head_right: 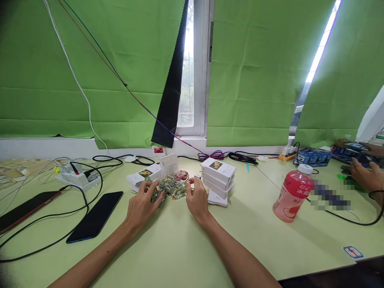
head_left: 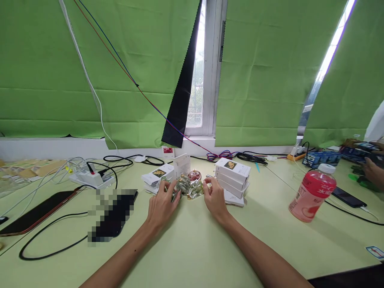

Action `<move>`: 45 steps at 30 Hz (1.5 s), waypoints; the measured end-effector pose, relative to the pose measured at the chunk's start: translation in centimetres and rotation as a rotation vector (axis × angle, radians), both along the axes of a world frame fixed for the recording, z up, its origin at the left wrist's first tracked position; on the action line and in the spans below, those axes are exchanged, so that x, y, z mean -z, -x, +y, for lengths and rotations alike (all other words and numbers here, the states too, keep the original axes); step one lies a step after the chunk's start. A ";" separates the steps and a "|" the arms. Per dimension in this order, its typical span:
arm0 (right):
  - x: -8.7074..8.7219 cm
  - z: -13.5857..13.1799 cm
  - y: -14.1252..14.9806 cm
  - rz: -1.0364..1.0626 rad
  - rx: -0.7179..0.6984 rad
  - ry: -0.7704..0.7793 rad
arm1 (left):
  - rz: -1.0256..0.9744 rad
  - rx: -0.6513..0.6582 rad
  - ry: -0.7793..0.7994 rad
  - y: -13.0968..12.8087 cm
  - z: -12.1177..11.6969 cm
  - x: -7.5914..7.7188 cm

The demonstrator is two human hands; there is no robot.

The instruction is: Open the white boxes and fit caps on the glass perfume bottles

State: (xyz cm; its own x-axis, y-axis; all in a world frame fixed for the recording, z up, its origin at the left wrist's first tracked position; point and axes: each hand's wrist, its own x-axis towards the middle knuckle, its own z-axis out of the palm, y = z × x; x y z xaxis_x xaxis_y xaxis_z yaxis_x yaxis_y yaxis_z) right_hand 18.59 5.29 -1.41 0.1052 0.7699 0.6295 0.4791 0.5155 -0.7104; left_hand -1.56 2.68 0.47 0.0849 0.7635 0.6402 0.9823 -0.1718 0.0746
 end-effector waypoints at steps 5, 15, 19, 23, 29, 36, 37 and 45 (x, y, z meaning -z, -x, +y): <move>0.4 0.4 -0.2 -0.011 0.002 -0.001 | 0.017 0.016 -0.018 0.0 0.2 0.3; 0.5 0.6 -0.4 -0.083 -0.177 -0.058 | 0.049 0.060 -0.164 0.0 0.1 0.2; 0.6 0.7 -0.3 -0.105 -0.308 -0.081 | 0.062 0.133 -0.400 -0.4 -0.4 -0.3; 0.9 0.9 -0.2 -0.114 -0.353 -0.063 | 0.076 0.288 -0.448 -0.9 -0.9 -0.2; 0.8 0.7 -0.2 -0.096 -0.287 -0.047 | 0.110 0.374 -0.064 -1.3 -1.2 0.7; 0.7 0.4 -0.2 -0.097 -0.224 0.018 | -0.024 0.331 0.276 -1.7 -1.7 0.5; 0.7 0.3 -0.2 -0.099 -0.219 0.019 | -0.041 0.326 0.287 -1.8 -1.7 0.5; 0.3 0.3 0.0 -0.069 -0.187 0.006 | -0.144 0.319 0.360 -1.9 -1.6 0.5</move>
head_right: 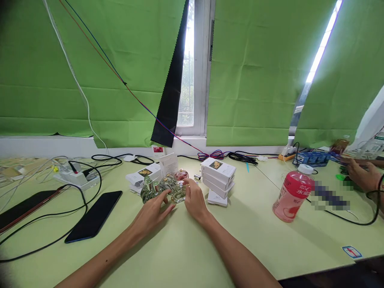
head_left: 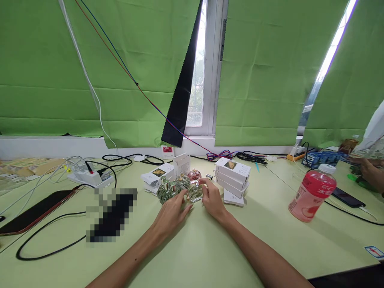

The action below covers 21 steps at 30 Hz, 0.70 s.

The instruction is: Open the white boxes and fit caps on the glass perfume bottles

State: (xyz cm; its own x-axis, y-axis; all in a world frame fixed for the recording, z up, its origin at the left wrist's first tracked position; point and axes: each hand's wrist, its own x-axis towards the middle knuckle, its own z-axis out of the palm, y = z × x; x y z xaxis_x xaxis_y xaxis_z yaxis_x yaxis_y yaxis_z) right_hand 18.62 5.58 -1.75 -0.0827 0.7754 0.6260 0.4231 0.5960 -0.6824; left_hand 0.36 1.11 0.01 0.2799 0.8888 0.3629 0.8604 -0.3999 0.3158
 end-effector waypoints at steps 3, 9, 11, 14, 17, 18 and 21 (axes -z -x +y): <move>-0.1 -0.1 0.0 0.018 -0.023 0.002 | -0.039 0.028 -0.005 0.2 0.2 0.5; -0.1 -0.4 0.2 0.062 -0.096 -0.002 | -0.094 0.030 -0.039 0.2 0.3 0.9; -0.2 -0.6 0.3 0.071 -0.134 0.003 | -0.102 0.032 -0.031 0.1 0.3 0.8; -0.2 -0.8 0.4 0.065 -0.218 0.023 | -0.108 0.040 -0.031 -0.1 0.2 0.5; -0.3 -1.1 0.4 0.060 -0.272 0.033 | -0.078 0.046 -0.011 -0.2 0.0 0.2; -0.3 -1.1 0.4 0.066 -0.276 0.032 | -0.059 0.047 0.002 -0.2 -0.1 0.1; -0.3 -1.2 0.5 0.084 -0.256 0.017 | -0.015 0.040 0.019 -0.3 -0.3 -0.1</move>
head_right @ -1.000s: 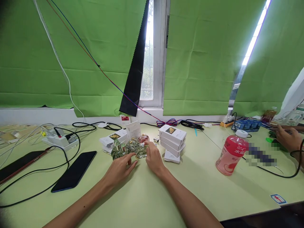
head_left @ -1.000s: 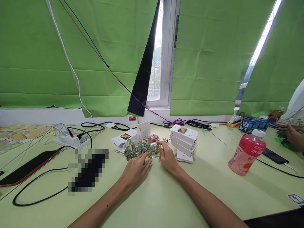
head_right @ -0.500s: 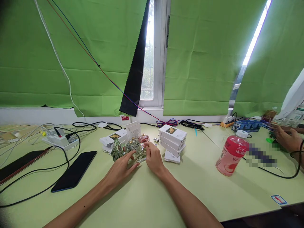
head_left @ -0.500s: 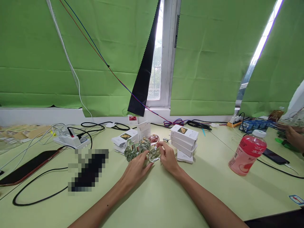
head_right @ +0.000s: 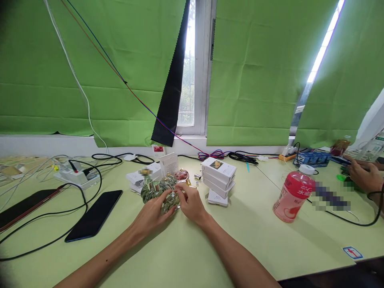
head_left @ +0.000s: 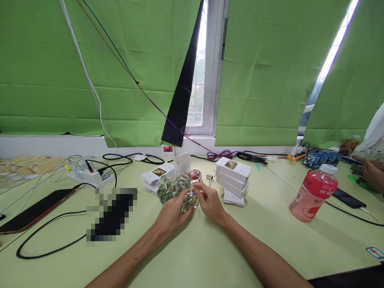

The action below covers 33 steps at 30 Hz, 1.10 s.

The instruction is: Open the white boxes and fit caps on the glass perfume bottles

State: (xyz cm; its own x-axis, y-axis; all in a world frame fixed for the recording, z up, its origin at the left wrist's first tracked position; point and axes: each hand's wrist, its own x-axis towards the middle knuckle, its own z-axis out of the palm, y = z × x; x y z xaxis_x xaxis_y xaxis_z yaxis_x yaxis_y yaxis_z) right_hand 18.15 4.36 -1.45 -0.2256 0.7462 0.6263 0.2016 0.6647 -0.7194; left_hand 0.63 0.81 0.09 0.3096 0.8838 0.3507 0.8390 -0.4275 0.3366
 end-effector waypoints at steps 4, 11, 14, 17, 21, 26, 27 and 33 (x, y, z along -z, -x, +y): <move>0.0 0.4 -0.2 -0.011 0.169 -0.015 | 0.024 -0.008 -0.013 0.0 -0.1 0.0; 0.4 1.7 -1.3 -0.138 0.449 -0.028 | 0.039 -0.072 -0.037 0.1 0.0 0.1; 0.6 1.9 -1.6 -0.200 0.492 -0.017 | 0.033 -0.070 -0.040 0.1 0.1 0.1; 0.6 2.1 -1.8 -0.240 0.513 -0.002 | 0.015 -0.048 -0.036 0.1 0.0 0.0; 1.0 2.4 -2.1 -0.287 0.536 0.049 | -0.023 -0.038 -0.007 0.1 0.1 0.3; 1.6 3.0 -2.4 -0.326 0.536 0.035 | -0.096 -0.042 0.036 0.2 0.4 1.0; 1.6 3.1 -2.4 -0.342 0.537 0.037 | -0.108 -0.036 0.040 0.2 0.5 1.0; 0.8 2.6 -2.1 -0.498 0.548 0.057 | -0.145 -0.003 0.040 0.1 0.6 1.1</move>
State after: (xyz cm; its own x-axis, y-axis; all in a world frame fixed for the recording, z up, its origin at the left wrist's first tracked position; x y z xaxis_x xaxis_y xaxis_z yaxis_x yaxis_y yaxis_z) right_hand 20.22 6.95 -2.26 -0.0584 0.8614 0.5046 0.8050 0.3395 -0.4865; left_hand 0.51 1.39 -1.04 0.2557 0.8987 0.3563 0.7818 -0.4090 0.4706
